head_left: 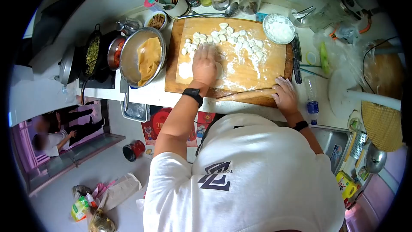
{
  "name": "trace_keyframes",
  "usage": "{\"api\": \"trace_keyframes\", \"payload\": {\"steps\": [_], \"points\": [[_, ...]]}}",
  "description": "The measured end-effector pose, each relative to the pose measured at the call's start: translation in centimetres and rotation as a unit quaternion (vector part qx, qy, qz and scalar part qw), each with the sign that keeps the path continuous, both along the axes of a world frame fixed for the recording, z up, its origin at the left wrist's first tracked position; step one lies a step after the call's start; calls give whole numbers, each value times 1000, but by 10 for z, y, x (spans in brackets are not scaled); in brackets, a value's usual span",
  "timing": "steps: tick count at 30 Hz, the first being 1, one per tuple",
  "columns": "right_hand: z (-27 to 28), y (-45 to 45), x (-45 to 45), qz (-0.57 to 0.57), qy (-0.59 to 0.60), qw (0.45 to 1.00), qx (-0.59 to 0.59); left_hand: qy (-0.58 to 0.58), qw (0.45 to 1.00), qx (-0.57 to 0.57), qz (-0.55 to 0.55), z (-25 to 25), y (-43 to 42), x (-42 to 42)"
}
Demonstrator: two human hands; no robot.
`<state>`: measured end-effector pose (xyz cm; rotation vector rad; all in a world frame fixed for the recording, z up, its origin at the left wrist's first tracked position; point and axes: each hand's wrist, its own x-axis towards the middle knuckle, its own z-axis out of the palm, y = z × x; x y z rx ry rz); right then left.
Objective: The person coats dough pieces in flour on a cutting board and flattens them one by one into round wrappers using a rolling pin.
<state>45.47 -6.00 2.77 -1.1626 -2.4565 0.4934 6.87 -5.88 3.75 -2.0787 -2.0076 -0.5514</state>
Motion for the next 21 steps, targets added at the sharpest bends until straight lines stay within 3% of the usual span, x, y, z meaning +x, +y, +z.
{"api": "trace_keyframes", "payload": {"steps": [4,6,15,18,20,21], "points": [[1,-4,-1,-3,-3,1000,-7,5,999,-50,-18,-14,12,10],[6,-3,-1,-5,-9,1000,-9,-30,990,-134,-36,-15,7,10],[6,-1,-4,-5,1,1000,-8,-24,987,-157,-28,-22,9,14],[7,-5,-5,-13,8,1000,-3,-79,978,-193,-1,-1,9,26],[6,-4,-5,-4,4,1000,4,-55,985,-164,-24,0,5,38],[5,-4,-4,-5,5,1000,5,-83,974,-205,-43,12,1,51]]}}
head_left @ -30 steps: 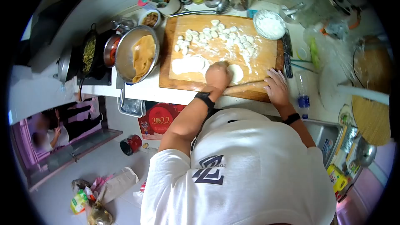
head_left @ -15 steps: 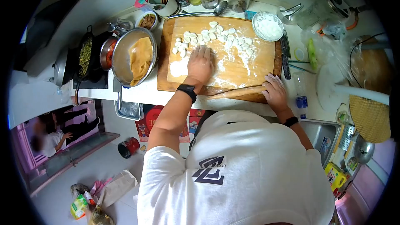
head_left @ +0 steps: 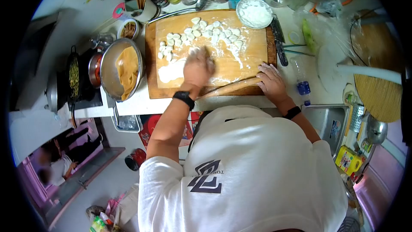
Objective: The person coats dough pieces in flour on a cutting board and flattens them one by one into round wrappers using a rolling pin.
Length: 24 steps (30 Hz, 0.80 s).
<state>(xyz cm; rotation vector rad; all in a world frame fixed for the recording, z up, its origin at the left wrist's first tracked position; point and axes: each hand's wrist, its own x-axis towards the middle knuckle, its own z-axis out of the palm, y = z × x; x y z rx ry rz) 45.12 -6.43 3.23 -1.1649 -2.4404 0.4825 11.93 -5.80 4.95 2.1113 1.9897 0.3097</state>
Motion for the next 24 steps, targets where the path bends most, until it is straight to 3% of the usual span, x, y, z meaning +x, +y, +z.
{"api": "trace_keyframes", "payload": {"steps": [1,2,5,6,8,12,13,15,17,19,24], "points": [[0,0,1,-9,1,1000,2,-29,998,-43,-17,6,-1,8],[1,-1,2,-8,8,1000,-2,-11,988,139,-71,-28,-2,9],[7,-5,2,-11,16,1000,-7,-10,995,95,-25,-22,26,5],[10,-7,3,-9,20,1000,-6,-19,986,164,-38,-18,35,0],[9,-7,5,-7,15,1000,0,-81,993,75,-33,-31,53,-17],[9,-13,10,-11,30,999,6,-191,970,-131,-72,-10,59,-4],[10,-15,10,-11,31,999,4,-191,970,-133,-72,-10,55,-1],[12,-14,11,-5,31,999,1,-38,999,16,18,-9,49,6],[12,-14,12,-3,31,1000,5,-24,998,19,46,-21,35,10],[11,-16,12,-1,32,999,4,-25,995,98,-24,-34,13,28],[4,-8,19,49,45,998,16,-107,982,37,-153,-28,-46,65]]}}
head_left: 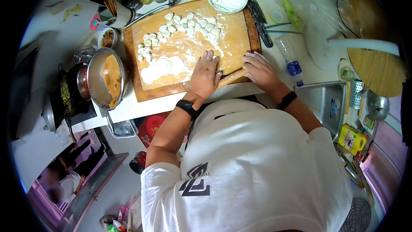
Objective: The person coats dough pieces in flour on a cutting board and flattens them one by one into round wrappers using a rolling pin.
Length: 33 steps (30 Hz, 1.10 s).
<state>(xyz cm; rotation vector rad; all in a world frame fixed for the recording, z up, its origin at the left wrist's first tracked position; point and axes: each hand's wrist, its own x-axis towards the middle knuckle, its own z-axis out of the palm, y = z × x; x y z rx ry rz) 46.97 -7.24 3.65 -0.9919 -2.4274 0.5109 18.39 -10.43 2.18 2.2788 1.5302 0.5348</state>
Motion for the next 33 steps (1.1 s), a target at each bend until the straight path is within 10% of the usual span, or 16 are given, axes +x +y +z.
{"api": "trace_keyframes", "payload": {"steps": [15,33], "points": [[-33,88,-34,-103,-113,988,32,149,977,53,144,-11,9,-36],[-20,62,-13,-17,-148,989,13,148,987,-44,42,12,-50,-25]]}}
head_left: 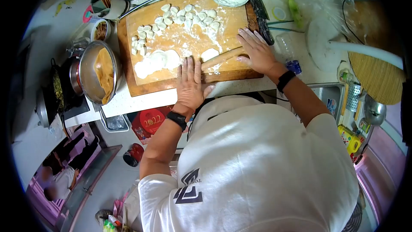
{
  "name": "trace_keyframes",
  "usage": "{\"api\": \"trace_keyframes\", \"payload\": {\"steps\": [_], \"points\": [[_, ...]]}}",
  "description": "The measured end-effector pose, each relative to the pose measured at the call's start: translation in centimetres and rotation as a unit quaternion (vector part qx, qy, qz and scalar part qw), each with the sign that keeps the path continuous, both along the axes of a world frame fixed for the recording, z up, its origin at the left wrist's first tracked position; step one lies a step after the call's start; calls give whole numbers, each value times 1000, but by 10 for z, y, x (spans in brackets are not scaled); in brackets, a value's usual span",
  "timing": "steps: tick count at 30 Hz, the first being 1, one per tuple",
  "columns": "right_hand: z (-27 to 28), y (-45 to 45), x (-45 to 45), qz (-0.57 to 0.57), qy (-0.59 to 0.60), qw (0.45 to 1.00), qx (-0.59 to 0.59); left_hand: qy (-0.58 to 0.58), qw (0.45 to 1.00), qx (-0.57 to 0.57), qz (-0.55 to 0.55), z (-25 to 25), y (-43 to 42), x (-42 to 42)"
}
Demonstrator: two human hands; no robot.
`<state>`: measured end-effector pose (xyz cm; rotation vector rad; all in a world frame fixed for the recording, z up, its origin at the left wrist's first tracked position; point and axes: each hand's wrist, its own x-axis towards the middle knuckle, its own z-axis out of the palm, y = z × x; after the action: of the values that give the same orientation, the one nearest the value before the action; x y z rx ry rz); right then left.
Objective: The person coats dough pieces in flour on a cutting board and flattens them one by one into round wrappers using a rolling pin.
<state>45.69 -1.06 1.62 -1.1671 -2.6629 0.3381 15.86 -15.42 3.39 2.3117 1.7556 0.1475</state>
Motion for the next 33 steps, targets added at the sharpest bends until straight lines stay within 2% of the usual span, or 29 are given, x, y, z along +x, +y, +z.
{"api": "trace_keyframes", "payload": {"steps": [2,4,6,7,10,12,14,17,18,20,21,22,24,26,29,33], "points": [[-8,10,2,-1,17,1000,-11,6,1000,1,-6,3,13,1],[-18,31,-15,-25,26,999,2,19,998,48,45,-6,44,-3],[-16,49,-29,-94,15,995,23,32,995,68,69,-14,59,-9],[-10,49,-27,-94,15,995,29,42,995,64,70,-15,60,-10],[4,16,-15,-40,44,998,17,4,999,23,41,-5,29,-5],[4,-3,1,-1,-20,998,-52,20,1000,8,-9,5,1,2],[-10,7,5,13,17,999,-38,15,1000,-1,-13,7,8,4],[-3,32,-16,-21,56,998,8,27,995,66,71,-7,52,0],[-7,36,-14,-24,56,998,13,27,995,71,69,-9,54,1],[-16,37,-7,44,83,995,12,27,997,31,64,-12,52,3],[-14,33,-4,43,83,996,12,1,994,100,51,-10,50,6],[-10,22,-1,33,89,995,13,1,994,98,51,-7,53,7],[-5,0,1,24,95,995,7,-139,982,59,114,-5,65,9],[0,-11,2,26,98,994,45,-121,980,95,125,-5,83,14],[12,-34,5,23,124,992,8,-54,987,49,140,-18,99,23],[17,-57,10,2,130,991,-21,-68,989,4,134,-7,103,32]]}}
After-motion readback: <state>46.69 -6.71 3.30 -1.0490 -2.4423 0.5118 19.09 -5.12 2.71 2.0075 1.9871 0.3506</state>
